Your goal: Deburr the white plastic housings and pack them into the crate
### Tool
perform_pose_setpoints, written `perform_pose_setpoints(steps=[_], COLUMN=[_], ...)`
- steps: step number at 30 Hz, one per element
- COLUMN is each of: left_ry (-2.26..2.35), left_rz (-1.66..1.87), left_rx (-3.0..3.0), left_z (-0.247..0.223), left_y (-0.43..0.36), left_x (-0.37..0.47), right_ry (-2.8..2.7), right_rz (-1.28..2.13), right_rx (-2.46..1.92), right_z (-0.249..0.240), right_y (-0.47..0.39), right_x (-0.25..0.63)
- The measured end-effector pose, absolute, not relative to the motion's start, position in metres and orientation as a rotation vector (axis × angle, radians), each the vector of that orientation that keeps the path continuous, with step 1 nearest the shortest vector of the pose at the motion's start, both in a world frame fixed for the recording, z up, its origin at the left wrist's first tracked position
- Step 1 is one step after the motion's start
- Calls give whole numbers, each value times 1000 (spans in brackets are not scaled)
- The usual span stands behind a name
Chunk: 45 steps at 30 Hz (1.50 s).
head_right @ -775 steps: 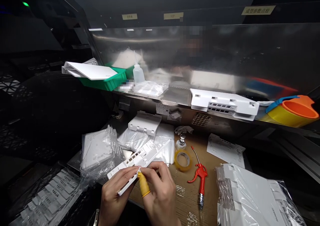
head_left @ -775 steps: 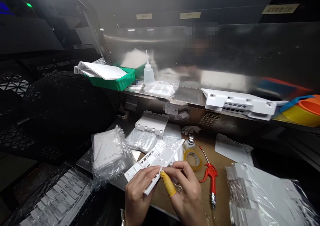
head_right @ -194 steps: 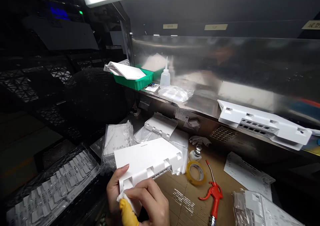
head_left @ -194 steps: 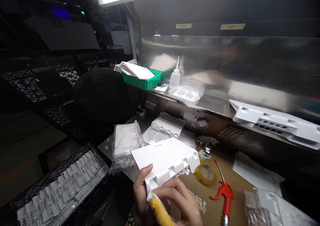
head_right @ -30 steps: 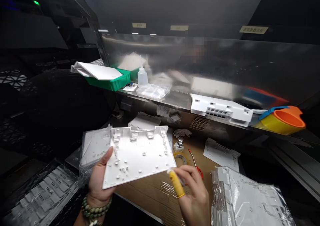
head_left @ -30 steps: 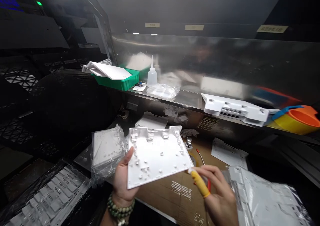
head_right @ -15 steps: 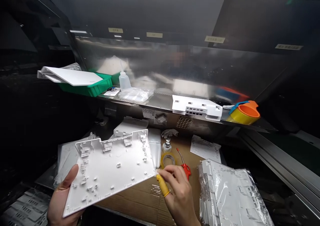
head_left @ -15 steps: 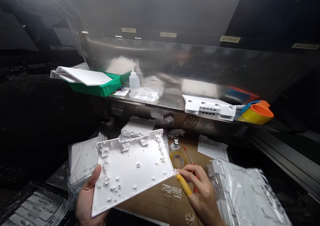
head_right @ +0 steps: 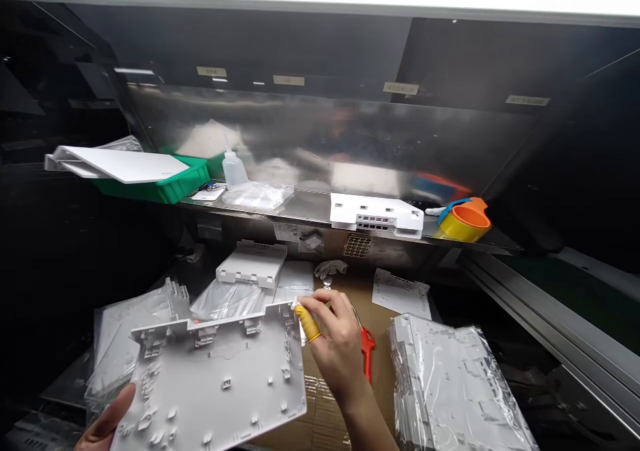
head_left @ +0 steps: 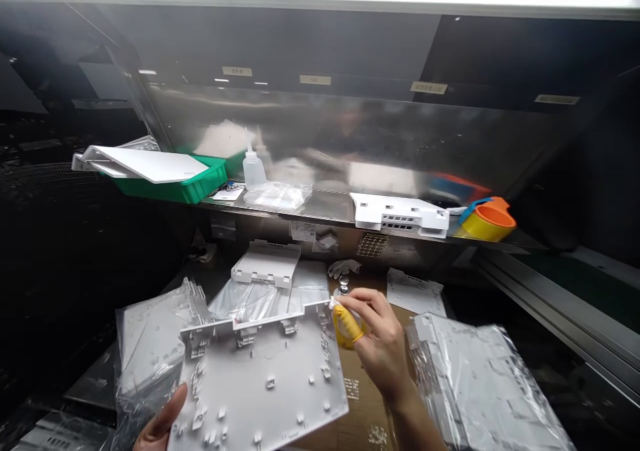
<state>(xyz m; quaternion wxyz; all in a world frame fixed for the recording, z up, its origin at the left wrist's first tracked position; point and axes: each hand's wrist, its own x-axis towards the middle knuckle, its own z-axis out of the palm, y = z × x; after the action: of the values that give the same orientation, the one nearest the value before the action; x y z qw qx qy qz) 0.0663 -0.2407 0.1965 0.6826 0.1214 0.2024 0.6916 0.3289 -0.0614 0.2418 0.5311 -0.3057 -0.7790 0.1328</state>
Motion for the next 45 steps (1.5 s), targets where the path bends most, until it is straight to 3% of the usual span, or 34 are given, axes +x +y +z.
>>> perform_pose_setpoints(steps=[14,25,30,37,45], left_ry=[760,891,919,1371,1570], left_rz=[1704,1630,1594,1735,1737], left_rx=[99,331,380,897,1001], left_z=[152,188,182,161,161], left_y=[-240,-210,-208,-199,-200], left_x=[71,140,143,158,157], right_ry=[-1828,-1834,-1832,-1829,-1709], right_rz=[406,492,446,308,445], right_rx=[-949,-501,-593,-561,-1018], right_z=[173,206,199,206,133], right_y=[-39,-111,-100,-108,-56], right_x=[328,274,281,279,303])
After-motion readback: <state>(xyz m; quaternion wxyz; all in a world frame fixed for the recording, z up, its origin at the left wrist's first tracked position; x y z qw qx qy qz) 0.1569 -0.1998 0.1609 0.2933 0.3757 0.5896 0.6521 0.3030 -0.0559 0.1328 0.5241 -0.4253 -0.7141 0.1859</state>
